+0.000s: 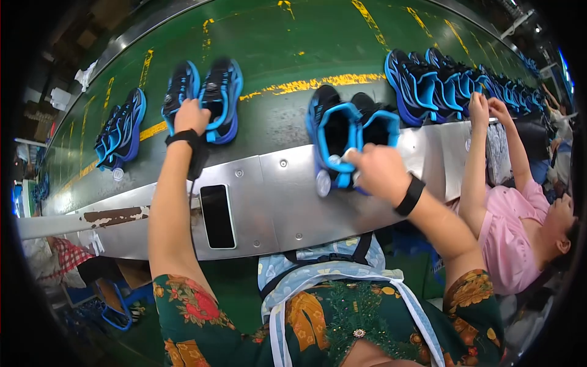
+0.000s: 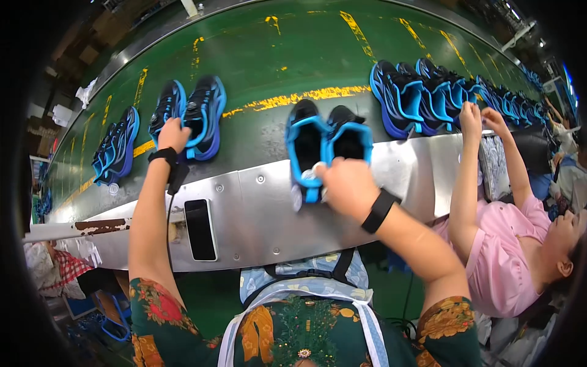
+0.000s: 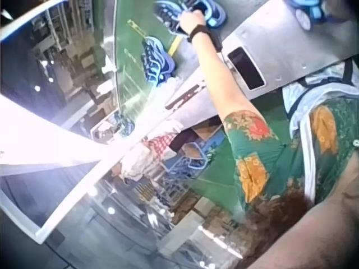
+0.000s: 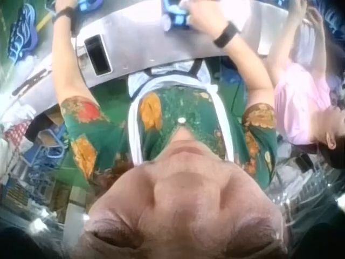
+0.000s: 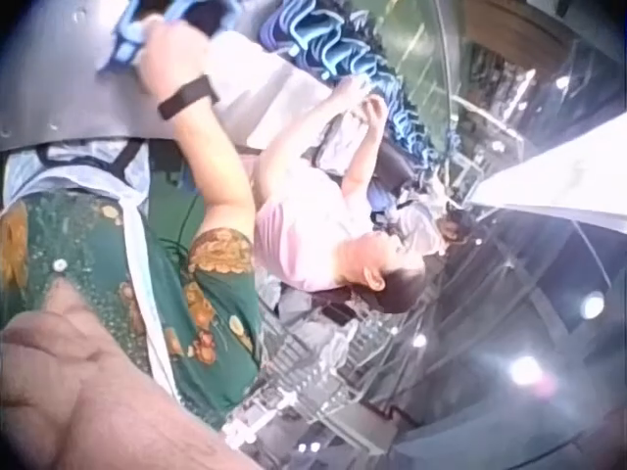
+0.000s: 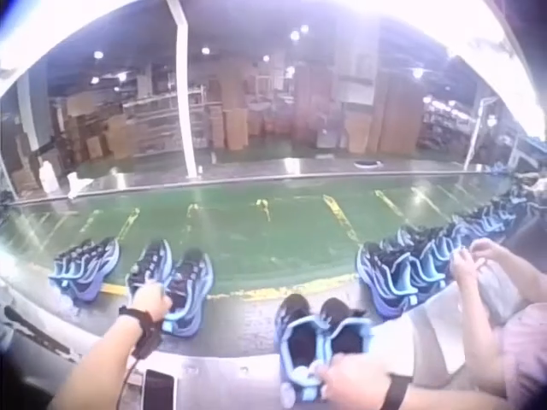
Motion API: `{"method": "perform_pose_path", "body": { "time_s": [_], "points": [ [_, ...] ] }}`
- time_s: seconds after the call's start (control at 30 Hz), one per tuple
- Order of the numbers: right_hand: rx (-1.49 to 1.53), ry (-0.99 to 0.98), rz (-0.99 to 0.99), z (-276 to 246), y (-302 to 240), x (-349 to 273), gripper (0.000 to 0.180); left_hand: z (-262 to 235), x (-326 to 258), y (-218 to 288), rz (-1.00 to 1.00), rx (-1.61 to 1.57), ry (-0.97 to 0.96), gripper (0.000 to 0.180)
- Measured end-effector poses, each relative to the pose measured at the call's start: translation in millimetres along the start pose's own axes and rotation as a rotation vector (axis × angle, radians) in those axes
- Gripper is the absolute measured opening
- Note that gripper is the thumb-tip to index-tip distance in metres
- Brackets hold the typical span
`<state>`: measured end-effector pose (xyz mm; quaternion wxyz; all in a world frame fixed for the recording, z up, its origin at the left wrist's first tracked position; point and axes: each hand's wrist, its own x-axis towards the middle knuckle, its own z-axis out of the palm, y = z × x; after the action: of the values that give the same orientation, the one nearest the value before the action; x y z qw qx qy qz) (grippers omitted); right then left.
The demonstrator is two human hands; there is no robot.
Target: Cleaning and assembling components on athletic footwear at a production line station.
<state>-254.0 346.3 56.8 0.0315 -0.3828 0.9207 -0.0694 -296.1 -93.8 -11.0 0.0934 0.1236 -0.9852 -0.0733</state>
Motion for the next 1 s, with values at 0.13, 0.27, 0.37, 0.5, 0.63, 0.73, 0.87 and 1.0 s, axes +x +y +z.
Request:
{"method": "perform_pose_path", "body": {
  "time_s": [0.13, 0.27, 0.37, 0.5, 0.63, 0.73, 0.87, 1.0],
  "points": [
    [0.312, 0.057, -0.010, 2, -67, -29, 0.032, -17, -21, 5, 0.001, -0.032, 0.017, 0.030],
    [0.653, -0.046, -0.099, 8, -103, -57, 0.055, -87, -109, 121, 0.110, -0.616, 0.164, 0.019],
    [0.951, -0.439, -0.319, -46, -62, -62, 0.038, -122, -204, 166, 0.206, -0.896, -0.167, 0.017],
    [0.706, -0.224, -0.125, -60, -4, -35, 0.057, -82, -274, 203, 0.292, -0.826, -0.254, 0.012],
    [0.639, -0.200, -0.340, -10, -7, -15, 0.072, -57, -279, 230, 0.390, -0.721, -0.162, 0.008],
    [0.445, -0.185, -0.512, -6, -27, -6, 0.061, -50, -281, 230, 0.277, -0.901, -0.192, 0.008],
    [0.224, -0.385, -0.611, -28, -30, -6, 0.055, -59, -284, 230, 0.132, -0.970, -0.141, 0.004],
    [0.142, -0.493, -0.591, -20, -31, 9, 0.053, -80, -269, 225, -0.267, -1.199, -0.672, 0.032]
  ]
}}
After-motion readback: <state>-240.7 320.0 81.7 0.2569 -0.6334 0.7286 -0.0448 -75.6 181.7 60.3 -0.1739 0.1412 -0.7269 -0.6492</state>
